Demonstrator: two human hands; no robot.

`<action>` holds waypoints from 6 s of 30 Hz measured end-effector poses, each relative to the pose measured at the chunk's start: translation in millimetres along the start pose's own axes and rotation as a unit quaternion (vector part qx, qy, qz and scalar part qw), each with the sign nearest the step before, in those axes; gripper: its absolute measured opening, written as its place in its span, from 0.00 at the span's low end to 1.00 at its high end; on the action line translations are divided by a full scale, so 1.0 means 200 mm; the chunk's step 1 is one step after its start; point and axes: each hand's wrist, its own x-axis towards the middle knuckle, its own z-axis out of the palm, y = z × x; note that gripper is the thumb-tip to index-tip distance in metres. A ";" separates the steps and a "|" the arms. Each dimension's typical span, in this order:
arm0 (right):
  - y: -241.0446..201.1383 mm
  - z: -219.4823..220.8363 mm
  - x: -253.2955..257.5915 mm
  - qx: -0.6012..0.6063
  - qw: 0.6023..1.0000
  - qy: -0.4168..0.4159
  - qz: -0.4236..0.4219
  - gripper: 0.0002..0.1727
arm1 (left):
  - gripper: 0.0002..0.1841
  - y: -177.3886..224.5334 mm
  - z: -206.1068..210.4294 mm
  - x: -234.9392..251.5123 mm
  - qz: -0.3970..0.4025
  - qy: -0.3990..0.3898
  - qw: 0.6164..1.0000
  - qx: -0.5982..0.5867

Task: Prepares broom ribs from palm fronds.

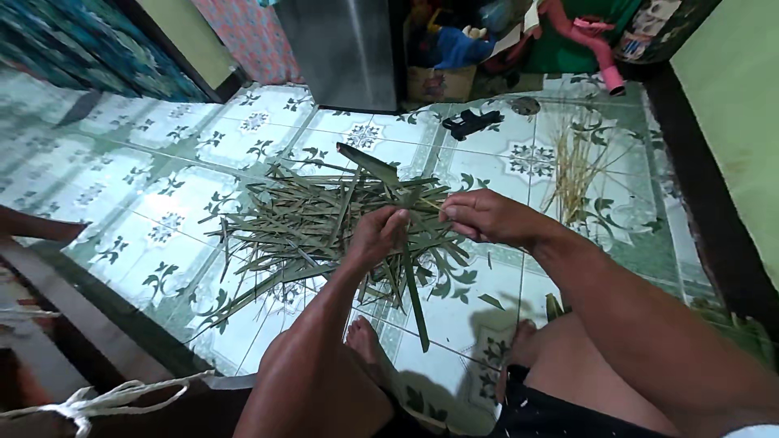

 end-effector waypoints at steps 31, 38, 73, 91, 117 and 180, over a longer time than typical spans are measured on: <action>0.19 -0.04 0.07 -0.220 0.966 -0.037 0.129 0.19 | 0.27 -0.31 -0.27 0.21 -0.176 0.005 0.909 0.378; 0.28 -0.11 0.10 -0.261 0.955 -0.026 0.136 0.20 | 0.31 -0.38 -0.27 0.21 -0.166 0.012 0.923 0.347; 0.11 -0.17 -0.02 -0.296 0.950 0.085 0.051 0.17 | 0.31 -0.31 -0.15 0.17 -0.156 0.188 0.954 0.172; 0.10 -0.02 0.07 -0.246 0.968 0.056 -0.005 0.17 | 0.13 0.01 0.12 0.08 -0.078 -0.075 0.980 -0.164; 0.12 -0.14 0.03 -0.313 0.948 0.049 0.031 0.20 | 0.23 -0.19 -0.24 0.18 -0.130 0.285 0.935 -0.164; 0.02 -0.04 0.00 -0.094 0.994 0.034 0.051 0.17 | 0.25 0.02 0.18 0.07 0.078 0.063 0.980 0.174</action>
